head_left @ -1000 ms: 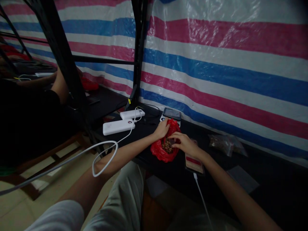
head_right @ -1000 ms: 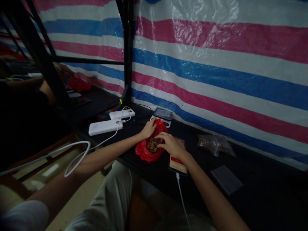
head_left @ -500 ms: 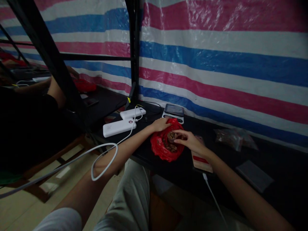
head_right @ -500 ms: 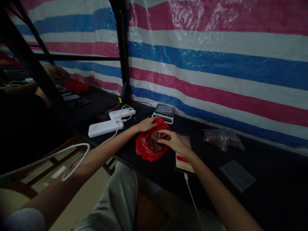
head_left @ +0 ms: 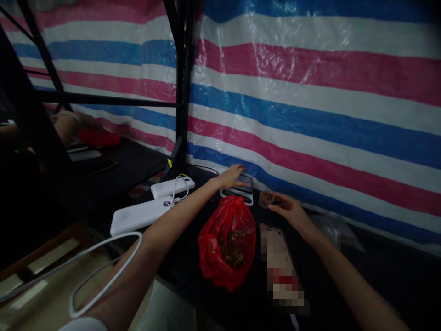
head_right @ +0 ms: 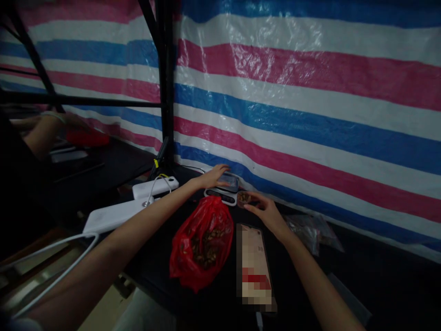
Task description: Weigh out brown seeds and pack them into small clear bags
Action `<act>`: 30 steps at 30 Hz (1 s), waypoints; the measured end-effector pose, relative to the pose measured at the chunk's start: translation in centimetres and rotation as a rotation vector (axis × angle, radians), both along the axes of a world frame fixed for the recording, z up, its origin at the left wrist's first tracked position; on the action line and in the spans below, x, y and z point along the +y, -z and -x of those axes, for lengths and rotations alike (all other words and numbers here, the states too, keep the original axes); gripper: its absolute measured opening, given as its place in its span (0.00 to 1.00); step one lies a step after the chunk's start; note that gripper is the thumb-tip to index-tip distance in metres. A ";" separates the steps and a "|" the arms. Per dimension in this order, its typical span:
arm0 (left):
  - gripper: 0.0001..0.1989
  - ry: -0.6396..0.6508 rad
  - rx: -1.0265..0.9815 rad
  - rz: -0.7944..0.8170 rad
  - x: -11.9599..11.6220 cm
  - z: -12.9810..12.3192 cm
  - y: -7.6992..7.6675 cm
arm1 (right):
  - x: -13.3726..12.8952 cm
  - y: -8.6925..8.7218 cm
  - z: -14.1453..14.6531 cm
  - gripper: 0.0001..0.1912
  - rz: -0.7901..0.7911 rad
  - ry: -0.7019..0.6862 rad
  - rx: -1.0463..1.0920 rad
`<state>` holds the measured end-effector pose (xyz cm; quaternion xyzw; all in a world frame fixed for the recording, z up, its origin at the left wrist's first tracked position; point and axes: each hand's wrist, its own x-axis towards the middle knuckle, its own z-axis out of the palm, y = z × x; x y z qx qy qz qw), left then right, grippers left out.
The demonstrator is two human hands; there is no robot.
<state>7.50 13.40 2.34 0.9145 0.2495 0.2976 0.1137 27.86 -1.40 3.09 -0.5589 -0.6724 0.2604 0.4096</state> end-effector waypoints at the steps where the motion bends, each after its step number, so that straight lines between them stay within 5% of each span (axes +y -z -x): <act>1: 0.32 0.011 0.031 0.037 0.8 -0.7 0.3 | 0.6 -0.1 -0.6 0.23 0.007 0.015 -0.019; 4: 0.35 0.026 0.078 0.140 2.5 -2.4 1.3 | 2.5 -0.2 -2.0 0.24 0.044 0.044 -0.077; 9: 0.23 0.056 -0.025 0.191 3.5 -3.8 2.7 | 6.0 0.8 -3.8 0.22 0.026 0.071 -0.158; 13: 0.31 -0.014 -0.080 0.231 3.5 -3.8 2.8 | 8.8 1.0 -4.1 0.21 -0.081 0.158 -0.202; 16: 0.34 -0.020 -0.143 0.277 3.1 -3.9 2.3 | 9.9 -0.2 -3.2 0.20 -0.148 0.202 -0.310; 20: 0.26 0.049 -0.289 0.346 2.7 -4.2 1.8 | 10.1 -2.6 -1.4 0.18 -0.222 0.176 -0.586; 25: 0.23 0.225 -0.409 0.581 2.9 -4.3 2.0 | 9.8 -5.2 0.5 0.16 -0.268 0.041 -0.946; 30: 0.27 0.279 -0.503 0.630 2.8 -4.0 2.1 | 9.5 -6.8 3.4 0.12 -0.327 -0.003 -1.276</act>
